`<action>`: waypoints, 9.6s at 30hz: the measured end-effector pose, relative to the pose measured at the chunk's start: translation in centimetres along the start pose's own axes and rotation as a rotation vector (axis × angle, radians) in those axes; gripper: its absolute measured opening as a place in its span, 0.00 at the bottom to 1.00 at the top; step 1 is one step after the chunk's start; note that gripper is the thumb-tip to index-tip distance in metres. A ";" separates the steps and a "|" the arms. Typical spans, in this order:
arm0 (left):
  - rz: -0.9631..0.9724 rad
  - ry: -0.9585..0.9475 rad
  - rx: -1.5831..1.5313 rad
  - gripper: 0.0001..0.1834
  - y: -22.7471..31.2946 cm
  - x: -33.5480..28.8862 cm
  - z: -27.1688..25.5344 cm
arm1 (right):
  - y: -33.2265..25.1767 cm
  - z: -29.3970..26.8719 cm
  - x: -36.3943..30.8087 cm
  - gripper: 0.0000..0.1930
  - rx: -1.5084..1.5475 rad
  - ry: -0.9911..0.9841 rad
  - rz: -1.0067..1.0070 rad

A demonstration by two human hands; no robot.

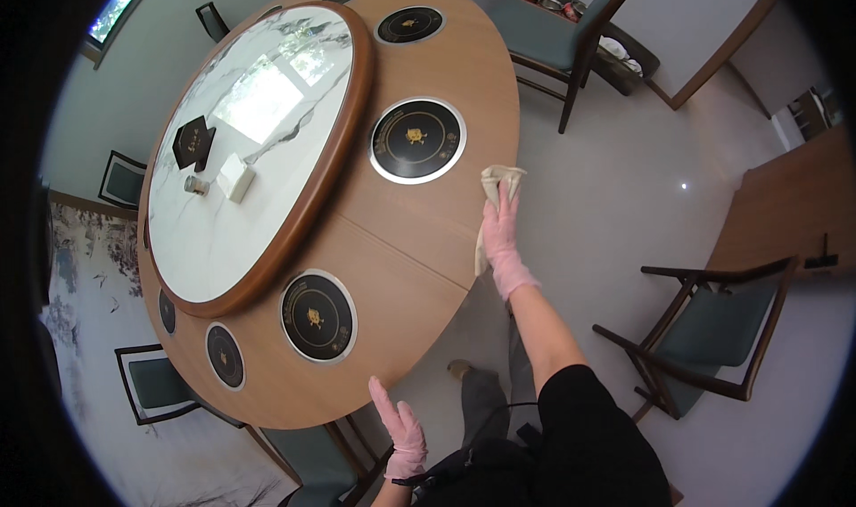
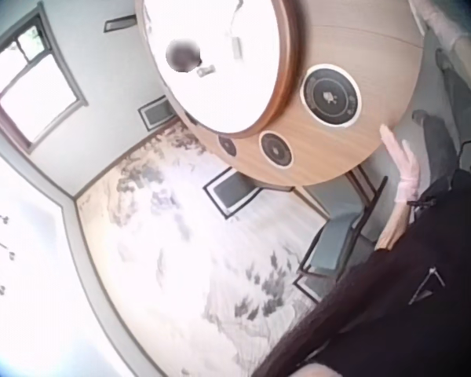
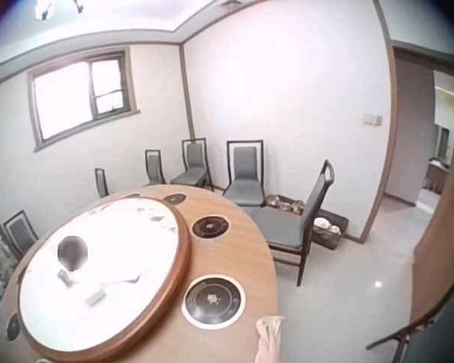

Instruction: The person wipes the surface of a large round dining table with a cloth, moving around the perimeter and cleaning the wooden surface and built-in circular inserts. They also briefly pull out and push back a chair to access areas of the table.

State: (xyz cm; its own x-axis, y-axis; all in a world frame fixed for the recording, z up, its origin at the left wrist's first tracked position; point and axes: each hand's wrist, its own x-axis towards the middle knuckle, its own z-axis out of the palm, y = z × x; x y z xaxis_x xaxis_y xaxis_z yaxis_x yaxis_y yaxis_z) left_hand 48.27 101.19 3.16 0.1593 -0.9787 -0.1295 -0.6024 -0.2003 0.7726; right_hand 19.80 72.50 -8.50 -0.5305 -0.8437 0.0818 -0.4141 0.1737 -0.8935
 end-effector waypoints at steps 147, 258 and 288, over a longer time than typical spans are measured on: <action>-0.593 0.583 0.668 0.36 -9.2 9.5 -2.0 | -13.4 10.8 -8.5 0.34 -0.741 -1.077 -1.242; -0.647 -0.115 0.558 0.51 -15.5 7.3 -12.2 | -20.9 26.0 -23.2 0.33 -0.765 -1.059 -1.290; -0.657 -0.189 0.505 0.51 -15.7 7.4 -12.4 | -17.7 21.3 -19.5 0.37 -0.793 -0.864 -0.936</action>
State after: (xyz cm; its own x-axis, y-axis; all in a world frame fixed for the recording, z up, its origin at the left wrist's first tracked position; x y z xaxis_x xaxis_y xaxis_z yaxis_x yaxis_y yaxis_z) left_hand 68.65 97.64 -2.21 0.4925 -0.6389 -0.5910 -0.7172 -0.6826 0.1403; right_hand 53.26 75.03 -3.66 0.6168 -0.7849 -0.0586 -0.7801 -0.5997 -0.1785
